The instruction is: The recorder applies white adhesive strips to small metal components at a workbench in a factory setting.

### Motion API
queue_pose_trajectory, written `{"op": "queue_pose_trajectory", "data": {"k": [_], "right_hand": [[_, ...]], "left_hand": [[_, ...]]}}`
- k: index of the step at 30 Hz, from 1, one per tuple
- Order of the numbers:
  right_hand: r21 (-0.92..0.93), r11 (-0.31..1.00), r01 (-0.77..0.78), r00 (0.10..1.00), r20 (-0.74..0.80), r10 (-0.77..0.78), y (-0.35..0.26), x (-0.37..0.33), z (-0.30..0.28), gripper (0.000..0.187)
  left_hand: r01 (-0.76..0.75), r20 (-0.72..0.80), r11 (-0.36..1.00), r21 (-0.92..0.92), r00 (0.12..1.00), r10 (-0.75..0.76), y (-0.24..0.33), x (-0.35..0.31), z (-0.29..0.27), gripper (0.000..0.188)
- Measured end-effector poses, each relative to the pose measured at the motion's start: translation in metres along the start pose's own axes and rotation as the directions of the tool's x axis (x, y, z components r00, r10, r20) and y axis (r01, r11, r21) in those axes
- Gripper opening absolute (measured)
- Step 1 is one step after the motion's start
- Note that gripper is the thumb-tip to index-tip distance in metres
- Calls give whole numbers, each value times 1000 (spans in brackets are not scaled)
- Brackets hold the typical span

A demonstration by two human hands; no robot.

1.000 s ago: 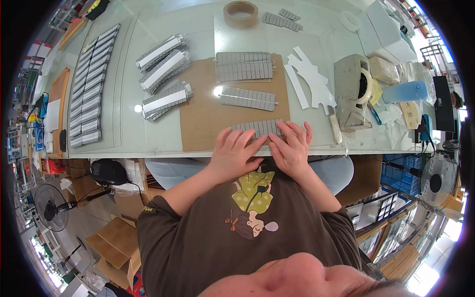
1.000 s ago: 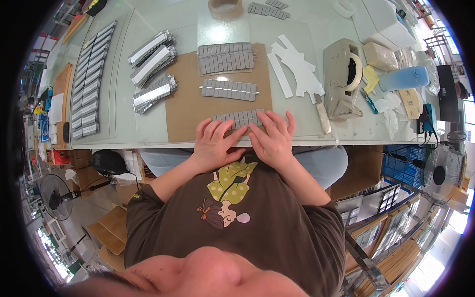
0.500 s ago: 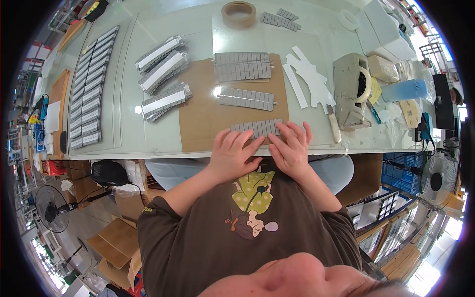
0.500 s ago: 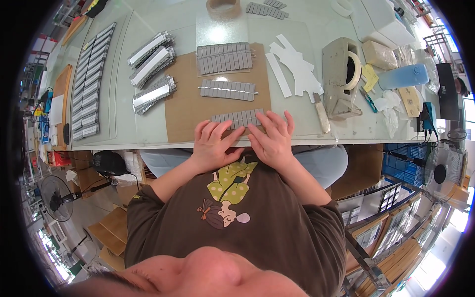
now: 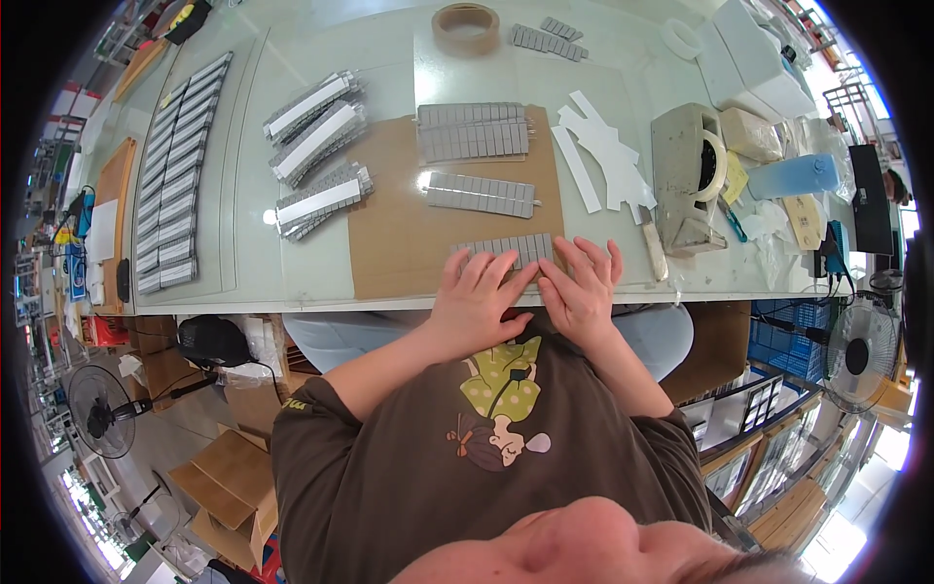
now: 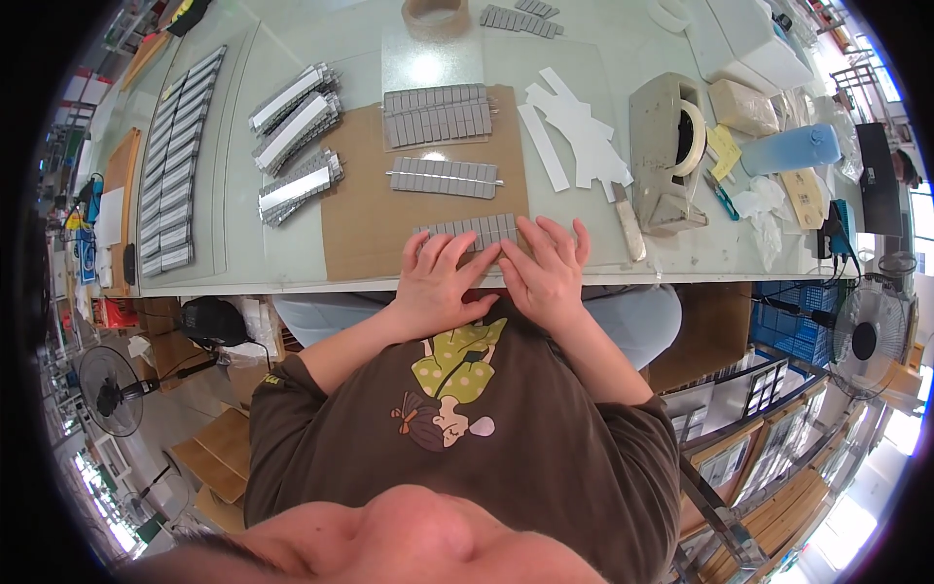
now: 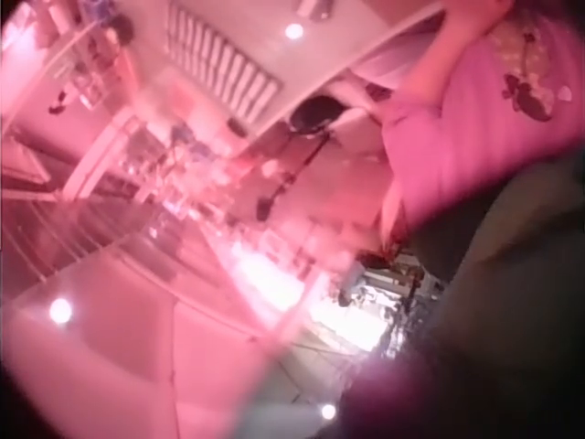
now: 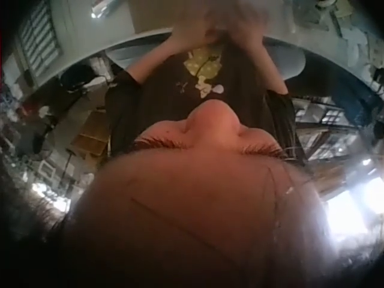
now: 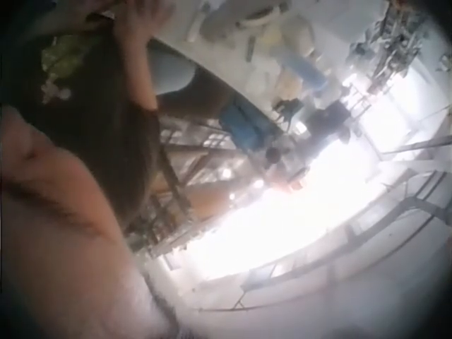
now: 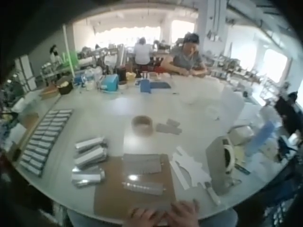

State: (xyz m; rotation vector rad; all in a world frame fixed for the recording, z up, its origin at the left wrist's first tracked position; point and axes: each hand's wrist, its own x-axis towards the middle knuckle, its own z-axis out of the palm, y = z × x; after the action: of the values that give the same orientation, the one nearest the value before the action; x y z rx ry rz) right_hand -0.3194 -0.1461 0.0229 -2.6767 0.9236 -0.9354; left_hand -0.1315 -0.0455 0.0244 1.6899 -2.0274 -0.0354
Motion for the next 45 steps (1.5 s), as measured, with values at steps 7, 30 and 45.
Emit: {"op": "queue_pose_trajectory", "data": {"k": [7, 30, 45], "right_hand": [[0, 1000, 3, 1000, -6, -3, 0, 1, -1, 23], [24, 999, 30, 997, 69, -32, 1, 1, -5, 27], [-187, 982, 10, 964, 262, 40, 49, -5, -28, 52]], "left_hand": [[-3, -3, 1000, 5, 1000, 3, 0, 0, 0, 68], [-42, -100, 999, -34, 994, 39, -3, 0, -1, 58], [-9, -287, 1000, -15, 958, 5, -47, -49, -25, 38]]}}
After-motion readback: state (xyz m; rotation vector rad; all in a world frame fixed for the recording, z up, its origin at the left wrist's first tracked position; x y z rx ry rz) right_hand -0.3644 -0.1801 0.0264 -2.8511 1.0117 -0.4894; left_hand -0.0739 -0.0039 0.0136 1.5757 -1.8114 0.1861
